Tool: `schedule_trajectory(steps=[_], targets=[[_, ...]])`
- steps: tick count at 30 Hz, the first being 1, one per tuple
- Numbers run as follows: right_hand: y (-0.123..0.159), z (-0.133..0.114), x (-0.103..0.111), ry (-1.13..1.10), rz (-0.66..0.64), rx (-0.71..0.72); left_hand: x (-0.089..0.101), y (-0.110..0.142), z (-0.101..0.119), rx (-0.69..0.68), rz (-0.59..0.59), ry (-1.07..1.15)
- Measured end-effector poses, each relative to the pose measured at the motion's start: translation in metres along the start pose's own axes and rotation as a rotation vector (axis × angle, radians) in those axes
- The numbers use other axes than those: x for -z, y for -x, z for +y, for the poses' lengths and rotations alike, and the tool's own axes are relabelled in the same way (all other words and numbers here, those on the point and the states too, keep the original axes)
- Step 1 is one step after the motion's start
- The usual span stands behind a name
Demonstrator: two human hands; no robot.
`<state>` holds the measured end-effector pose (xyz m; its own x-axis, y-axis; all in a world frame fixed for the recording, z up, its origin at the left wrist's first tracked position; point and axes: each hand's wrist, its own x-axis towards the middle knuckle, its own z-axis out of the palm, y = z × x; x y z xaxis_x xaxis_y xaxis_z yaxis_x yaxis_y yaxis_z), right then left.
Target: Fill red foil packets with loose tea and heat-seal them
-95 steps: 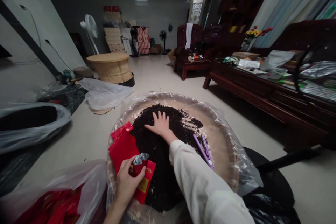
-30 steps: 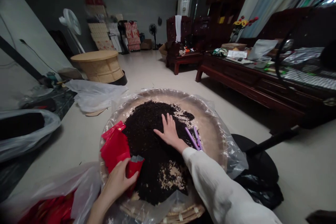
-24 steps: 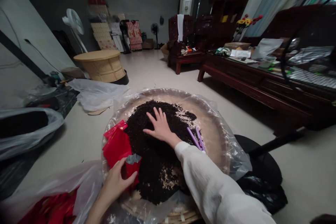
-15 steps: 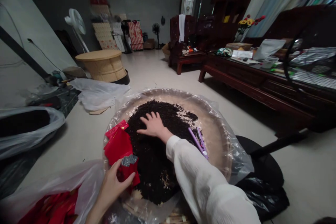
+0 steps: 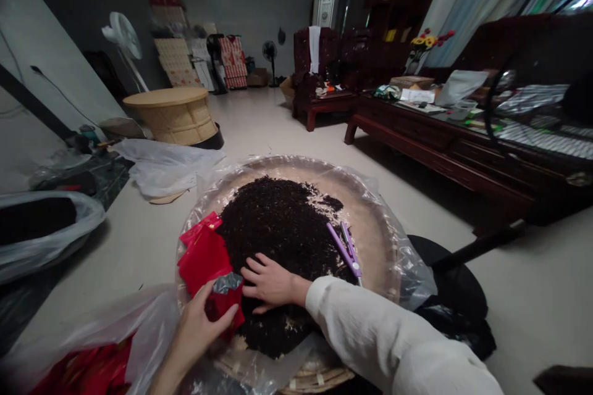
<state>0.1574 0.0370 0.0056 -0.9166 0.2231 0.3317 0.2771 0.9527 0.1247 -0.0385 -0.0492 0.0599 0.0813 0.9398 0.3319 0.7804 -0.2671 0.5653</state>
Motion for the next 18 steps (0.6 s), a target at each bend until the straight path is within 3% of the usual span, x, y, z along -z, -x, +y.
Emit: schedule_trajectory(steps=[4,7,12,15,18], targets=[[0.005,-0.007,-0.007,-0.002,0.13,0.013,-0.004,0.0,0.001,0.032,-0.038,0.027],[0.002,0.009,-0.002,0.042,0.146,-0.072,-0.005,0.001,0.001,0.037,-0.044,0.015],[0.001,0.055,0.016,0.158,0.298,-0.531,-0.004,0.001,0.001,0.071,-0.055,0.004],[0.002,0.064,0.025,0.087,0.198,-0.784,-0.004,0.0,0.003,0.086,-0.068,0.022],[-0.001,0.052,0.026,-0.037,0.017,-0.752,-0.006,-0.002,0.006,0.087,-0.073,0.027]])
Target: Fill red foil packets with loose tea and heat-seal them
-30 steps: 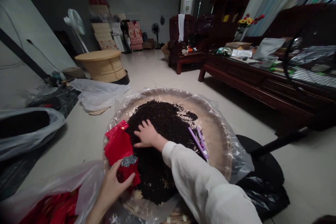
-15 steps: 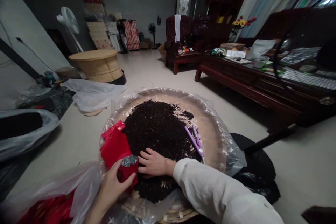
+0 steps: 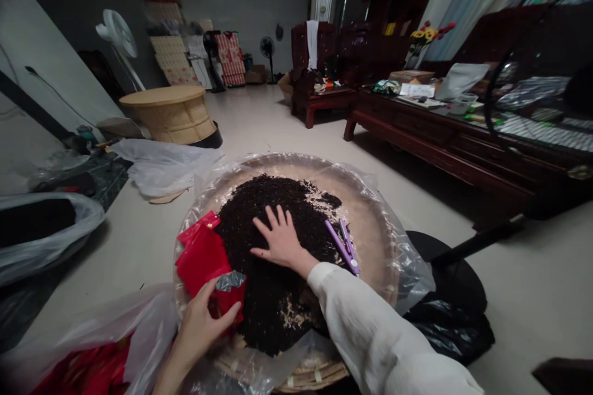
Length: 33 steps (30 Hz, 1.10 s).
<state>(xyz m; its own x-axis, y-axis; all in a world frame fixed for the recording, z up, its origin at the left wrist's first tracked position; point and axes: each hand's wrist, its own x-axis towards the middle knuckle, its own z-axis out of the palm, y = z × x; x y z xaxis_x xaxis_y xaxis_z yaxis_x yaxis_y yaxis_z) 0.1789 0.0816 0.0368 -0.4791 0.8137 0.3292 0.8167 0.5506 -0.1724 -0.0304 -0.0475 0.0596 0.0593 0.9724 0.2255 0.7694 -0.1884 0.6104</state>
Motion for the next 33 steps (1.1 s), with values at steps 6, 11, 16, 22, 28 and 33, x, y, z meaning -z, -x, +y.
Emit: schedule_trajectory(steps=[6,11,16,22,28,33], targets=[[0.025,-0.032,-0.023,-0.008,-0.096,0.488,0.001,-0.003,0.002,-0.015,0.013,0.034],[0.024,-0.027,-0.029,-0.017,-0.116,0.583,0.002,-0.003,0.003,-0.016,0.011,0.018],[0.017,-0.015,-0.013,-0.092,-0.077,0.443,-0.002,-0.005,0.002,-0.027,0.024,0.006],[0.011,-0.014,0.013,-1.135,0.203,-0.556,-0.009,-0.008,0.005,0.009,-0.001,0.056],[0.015,-0.013,0.032,-2.176,0.067,-0.942,-0.016,-0.009,0.009,0.026,-0.008,0.093],[0.014,-0.019,0.045,-2.422,0.075,-0.967,-0.017,-0.011,0.012,0.025,-0.033,0.111]])
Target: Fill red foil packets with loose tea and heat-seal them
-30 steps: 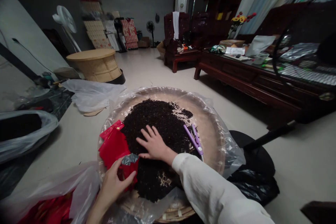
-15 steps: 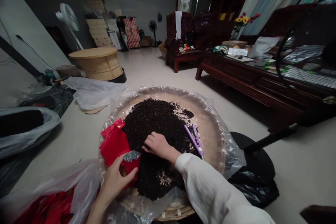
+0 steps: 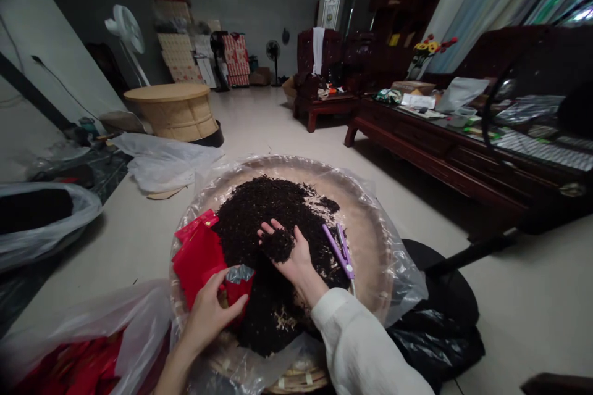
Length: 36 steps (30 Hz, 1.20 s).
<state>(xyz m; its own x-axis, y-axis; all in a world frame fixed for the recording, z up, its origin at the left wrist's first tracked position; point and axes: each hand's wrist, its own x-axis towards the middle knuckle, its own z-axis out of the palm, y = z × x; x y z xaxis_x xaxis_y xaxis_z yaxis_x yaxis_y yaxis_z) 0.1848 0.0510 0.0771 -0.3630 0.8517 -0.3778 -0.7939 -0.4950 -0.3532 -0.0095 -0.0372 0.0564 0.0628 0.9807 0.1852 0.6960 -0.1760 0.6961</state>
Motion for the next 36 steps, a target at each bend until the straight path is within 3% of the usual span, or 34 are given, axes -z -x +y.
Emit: schedule_trajectory(steps=[5,13,23,36], targets=[[0.003,0.002,-0.006,-0.018,-0.026,-0.025,-0.001,-0.001,0.001,0.016,-0.005,0.008],[-0.003,0.006,0.004,-0.023,-0.031,-0.006,-0.002,-0.002,0.004,0.0,-0.015,0.036],[-0.001,0.006,-0.002,-0.08,0.126,0.021,-0.007,-0.002,0.004,0.011,-0.024,0.048],[0.008,0.005,-0.013,-0.139,0.147,0.019,-0.013,0.0,0.003,-0.017,-0.022,0.048]])
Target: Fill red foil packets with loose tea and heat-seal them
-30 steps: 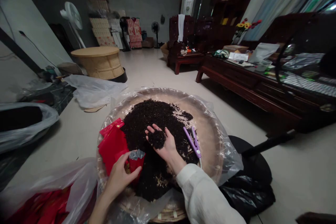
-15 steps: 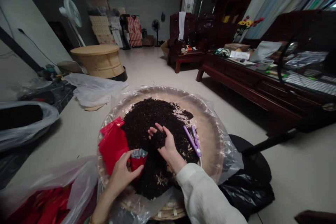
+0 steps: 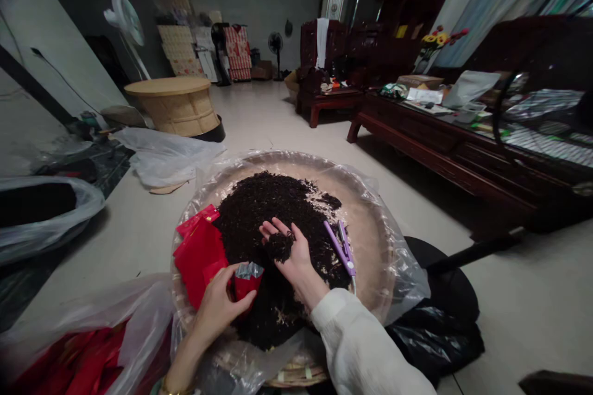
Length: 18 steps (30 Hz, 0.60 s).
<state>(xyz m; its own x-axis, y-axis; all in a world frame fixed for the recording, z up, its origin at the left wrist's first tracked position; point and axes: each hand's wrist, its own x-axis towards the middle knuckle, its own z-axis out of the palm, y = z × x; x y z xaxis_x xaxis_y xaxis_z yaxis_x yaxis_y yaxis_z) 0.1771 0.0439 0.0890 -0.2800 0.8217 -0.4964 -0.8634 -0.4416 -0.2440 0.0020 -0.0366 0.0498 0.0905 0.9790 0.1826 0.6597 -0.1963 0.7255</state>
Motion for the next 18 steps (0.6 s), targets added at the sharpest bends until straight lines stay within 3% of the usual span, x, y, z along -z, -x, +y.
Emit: schedule_trajectory(steps=[10,18], targets=[[0.01,-0.001,-0.01,-0.026,0.021,0.017,-0.004,-0.006,0.012,-0.067,0.064,-0.091],[-0.003,-0.002,-0.003,0.08,0.289,0.091,-0.002,0.002,0.009,-0.038,0.066,-0.086]])
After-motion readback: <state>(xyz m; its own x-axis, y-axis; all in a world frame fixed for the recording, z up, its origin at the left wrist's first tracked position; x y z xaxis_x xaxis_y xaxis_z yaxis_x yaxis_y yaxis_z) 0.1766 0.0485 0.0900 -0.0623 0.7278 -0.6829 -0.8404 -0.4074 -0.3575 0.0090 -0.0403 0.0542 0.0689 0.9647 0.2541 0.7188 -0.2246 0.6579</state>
